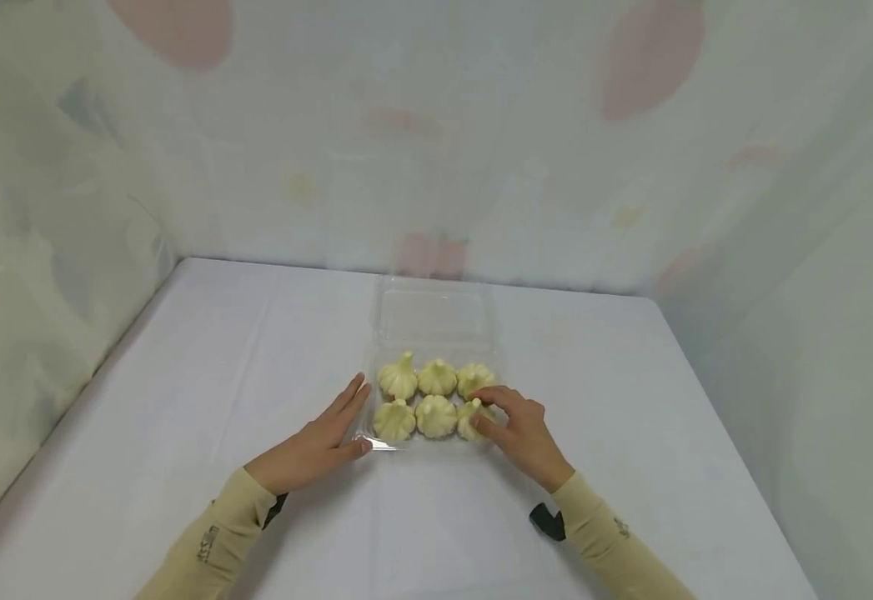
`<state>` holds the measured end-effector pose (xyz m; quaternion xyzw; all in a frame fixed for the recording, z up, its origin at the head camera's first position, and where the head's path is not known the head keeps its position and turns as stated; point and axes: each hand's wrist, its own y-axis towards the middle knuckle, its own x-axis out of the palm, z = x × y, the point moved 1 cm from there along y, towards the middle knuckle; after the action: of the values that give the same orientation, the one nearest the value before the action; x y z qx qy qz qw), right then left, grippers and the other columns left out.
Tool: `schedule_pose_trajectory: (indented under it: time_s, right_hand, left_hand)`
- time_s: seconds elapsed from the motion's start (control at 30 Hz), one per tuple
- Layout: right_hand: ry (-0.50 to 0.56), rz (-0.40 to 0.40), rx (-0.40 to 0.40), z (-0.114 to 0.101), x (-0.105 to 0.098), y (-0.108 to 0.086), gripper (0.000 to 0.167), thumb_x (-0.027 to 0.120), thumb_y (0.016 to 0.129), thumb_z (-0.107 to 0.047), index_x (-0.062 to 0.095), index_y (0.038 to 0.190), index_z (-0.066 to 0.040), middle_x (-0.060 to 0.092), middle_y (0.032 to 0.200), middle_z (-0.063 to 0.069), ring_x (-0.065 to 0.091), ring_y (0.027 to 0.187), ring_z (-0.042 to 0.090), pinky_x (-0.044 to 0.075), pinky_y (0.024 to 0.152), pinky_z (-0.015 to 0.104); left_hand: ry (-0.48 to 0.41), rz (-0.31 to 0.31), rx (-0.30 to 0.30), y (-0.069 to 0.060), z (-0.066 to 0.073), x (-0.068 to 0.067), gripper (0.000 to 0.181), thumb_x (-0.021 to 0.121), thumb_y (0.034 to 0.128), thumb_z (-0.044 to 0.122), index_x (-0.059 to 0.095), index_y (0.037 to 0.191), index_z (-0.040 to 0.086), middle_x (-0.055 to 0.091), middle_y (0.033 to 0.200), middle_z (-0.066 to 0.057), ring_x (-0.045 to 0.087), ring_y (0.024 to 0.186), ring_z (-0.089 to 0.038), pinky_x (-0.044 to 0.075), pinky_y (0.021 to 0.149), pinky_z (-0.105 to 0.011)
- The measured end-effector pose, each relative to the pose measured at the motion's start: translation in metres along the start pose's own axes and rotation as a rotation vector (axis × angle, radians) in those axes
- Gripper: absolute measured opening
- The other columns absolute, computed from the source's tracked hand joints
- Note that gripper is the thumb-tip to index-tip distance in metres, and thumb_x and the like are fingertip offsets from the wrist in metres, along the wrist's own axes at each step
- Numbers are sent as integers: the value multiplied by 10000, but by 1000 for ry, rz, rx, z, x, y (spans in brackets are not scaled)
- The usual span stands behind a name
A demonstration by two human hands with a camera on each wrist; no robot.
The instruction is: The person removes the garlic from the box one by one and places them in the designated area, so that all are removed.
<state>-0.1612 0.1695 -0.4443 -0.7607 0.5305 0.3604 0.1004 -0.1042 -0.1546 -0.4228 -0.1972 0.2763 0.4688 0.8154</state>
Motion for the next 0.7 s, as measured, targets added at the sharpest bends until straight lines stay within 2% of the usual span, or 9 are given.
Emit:
schedule_pose_trajectory:
  time_s: [0.13, 0.27, 0.43, 0.57, 0.7]
  right_hand:
    - [11, 26, -17, 1, -1, 1, 262, 753, 939, -217, 724, 1190, -145, 676, 1148, -109, 591, 1083, 130, 392, 966, 523]
    - [56, 56, 9, 1, -4, 0, 254, 767, 930, -245, 735, 1173, -180, 671, 1115, -134, 595, 1072, 136, 458, 955, 536]
    - [142, 116, 43, -1, -11, 0, 236, 777, 921, -295, 731, 1147, -245, 668, 1119, -99, 586, 1091, 158, 417, 1010, 571]
    - [200, 151, 38, -5, -18, 2, 218, 777, 923, -266, 730, 1131, -225, 676, 1128, -71, 577, 1093, 175, 364, 1029, 591]
    - [206, 188, 34, -7, -27, 5, 215, 774, 924, -199, 729, 1132, -167, 687, 1139, -38, 565, 1084, 180, 348, 985, 580]
  left_hand:
    - [5, -4, -3, 0, 1, -1, 779, 505, 1082, 336, 34, 1621, 28, -85, 1678, -154, 19, 1510, -400, 146, 1115, -702]
    - [-7, -18, -9, 1, 2, -1, 787, 505, 1082, 341, 21, 1622, 34, -99, 1675, -155, 7, 1509, -399, 148, 1131, -676]
    - [-43, -35, -23, 1, 0, -2, 797, 500, 1084, 337, -10, 1622, 42, -143, 1672, -135, -22, 1512, -382, 166, 1144, -642]
    - [-59, -34, -14, 2, -1, -2, 795, 497, 1087, 329, -15, 1620, 36, -154, 1669, -138, -45, 1512, -380, 149, 1149, -638]
    - [-71, -32, 1, 4, -1, -2, 791, 496, 1087, 323, -10, 1616, 22, -151, 1668, -145, -64, 1512, -376, 128, 1153, -637]
